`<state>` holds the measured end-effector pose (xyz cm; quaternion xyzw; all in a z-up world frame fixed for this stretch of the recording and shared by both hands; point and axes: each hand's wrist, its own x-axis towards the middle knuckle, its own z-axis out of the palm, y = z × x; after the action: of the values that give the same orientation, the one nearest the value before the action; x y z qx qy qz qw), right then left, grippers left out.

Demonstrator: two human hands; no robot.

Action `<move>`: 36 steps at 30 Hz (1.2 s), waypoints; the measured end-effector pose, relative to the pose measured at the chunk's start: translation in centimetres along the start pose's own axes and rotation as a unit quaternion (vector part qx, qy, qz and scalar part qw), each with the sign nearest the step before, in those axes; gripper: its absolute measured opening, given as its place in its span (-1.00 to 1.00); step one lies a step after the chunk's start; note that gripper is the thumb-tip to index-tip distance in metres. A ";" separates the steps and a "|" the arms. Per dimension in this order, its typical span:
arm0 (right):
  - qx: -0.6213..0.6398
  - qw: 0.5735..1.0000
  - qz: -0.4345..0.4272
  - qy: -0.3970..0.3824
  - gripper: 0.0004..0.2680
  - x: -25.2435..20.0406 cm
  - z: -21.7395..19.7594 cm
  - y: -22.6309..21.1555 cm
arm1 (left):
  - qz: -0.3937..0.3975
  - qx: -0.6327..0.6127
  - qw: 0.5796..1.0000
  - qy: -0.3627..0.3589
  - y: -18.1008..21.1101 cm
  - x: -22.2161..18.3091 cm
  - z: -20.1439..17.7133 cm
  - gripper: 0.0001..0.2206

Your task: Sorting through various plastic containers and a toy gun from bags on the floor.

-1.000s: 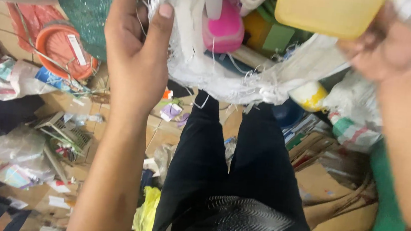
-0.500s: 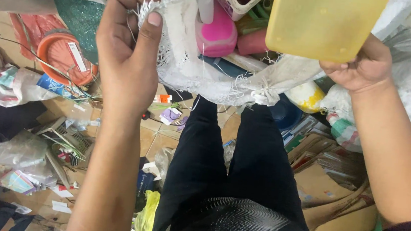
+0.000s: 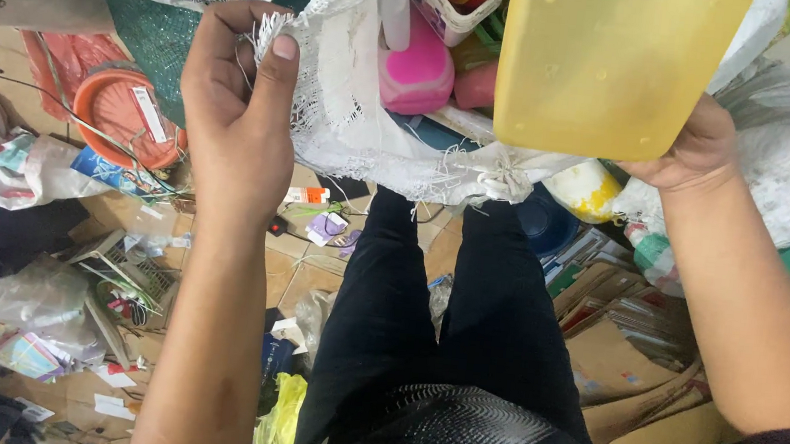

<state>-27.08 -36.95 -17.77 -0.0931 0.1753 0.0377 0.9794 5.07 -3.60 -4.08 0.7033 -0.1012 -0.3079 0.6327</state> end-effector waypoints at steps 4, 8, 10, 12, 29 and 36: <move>-0.002 1.000 -0.005 0.010 -0.74 -0.3 -0.1 0.3 | 0.000 0.031 0.999 0.005 0.1 -0.2 -0.2 -0.87; 0.005 1.000 0.004 0.014 -0.73 -0.1 0.2 0.5 | 0.001 0.001 1.000 -0.005 0.0 -0.4 -0.3 -0.86; 0.035 0.998 -0.004 0.047 -0.73 -0.3 0.1 0.6 | 0.001 -0.013 1.000 -0.010 -0.2 -0.6 -0.4 -0.87; 0.023 0.999 -0.002 0.032 -0.73 -0.2 0.0 0.7 | 0.001 -0.009 1.000 -0.009 -0.2 -0.6 -0.5 -0.87; -0.326 0.922 0.122 0.170 -0.69 6.2 8.5 5.3 | -0.003 -0.010 1.000 -0.008 -0.1 -0.6 -0.4 -0.85; -0.893 0.395 0.215 0.021 -0.66 7.3 6.8 9.2 | -0.060 0.019 0.998 -0.016 2.4 -0.6 1.5 -0.89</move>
<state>-18.92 -26.31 -15.66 -0.8745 0.0759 0.3797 0.2921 4.31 -4.92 -1.65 0.7150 -0.0744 -0.3546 0.5979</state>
